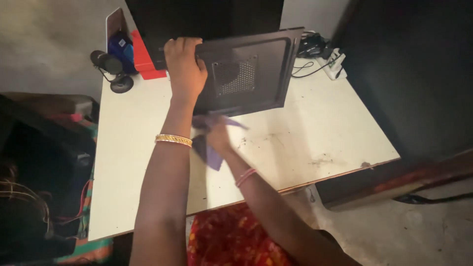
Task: The recorder cleans a black metal computer case panel or filter using a purple cloth on a desk.
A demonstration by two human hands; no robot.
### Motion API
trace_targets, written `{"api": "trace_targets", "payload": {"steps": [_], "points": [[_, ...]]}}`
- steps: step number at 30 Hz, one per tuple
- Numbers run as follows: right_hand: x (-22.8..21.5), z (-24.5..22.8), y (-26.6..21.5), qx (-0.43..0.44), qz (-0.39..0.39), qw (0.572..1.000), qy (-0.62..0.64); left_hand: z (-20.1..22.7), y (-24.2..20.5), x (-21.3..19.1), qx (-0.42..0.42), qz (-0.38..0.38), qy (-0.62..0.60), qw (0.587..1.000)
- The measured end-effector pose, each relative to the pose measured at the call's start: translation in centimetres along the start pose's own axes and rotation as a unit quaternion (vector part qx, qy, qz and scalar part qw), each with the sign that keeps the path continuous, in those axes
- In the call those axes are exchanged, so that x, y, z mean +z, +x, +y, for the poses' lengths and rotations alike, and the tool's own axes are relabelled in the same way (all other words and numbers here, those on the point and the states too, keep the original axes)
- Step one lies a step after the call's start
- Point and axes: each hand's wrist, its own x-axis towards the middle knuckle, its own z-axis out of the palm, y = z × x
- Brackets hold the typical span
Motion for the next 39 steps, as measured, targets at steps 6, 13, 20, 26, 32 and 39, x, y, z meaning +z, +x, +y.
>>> {"api": "trace_targets", "payload": {"steps": [6, 13, 20, 26, 32, 39], "points": [[-7.1, -7.3, -0.6, -0.127, 0.041, 0.988, 0.077, -0.1, 0.5, -0.6, -0.011, -0.022, 0.019, 1.000], [-4.6, -1.4, 1.2, -0.297, 0.016, 0.949, -0.106, -1.1, 0.7, -0.3, 0.012, -0.029, -0.005, 1.000], [-20.3, -1.9, 5.2, -0.241, 0.247, 0.938, 0.027, -1.6, 0.3, -1.2, 0.037, -0.026, 0.006, 0.999], [-32.9, 2.6, 7.5, -0.092, 0.434, 0.893, 0.078, -0.1, -1.8, -3.1, 0.046, -0.027, -0.045, 0.998], [-32.5, 4.8, 8.1, 0.048, 0.293, 0.939, 0.172, -7.4, -8.8, 1.0, -0.186, 0.141, -0.317, 0.919], [-32.1, 5.3, 8.4, -0.002, 0.317, 0.939, 0.134, -6.1, -9.6, 0.2, -0.273, 0.075, -0.299, 0.911]]}}
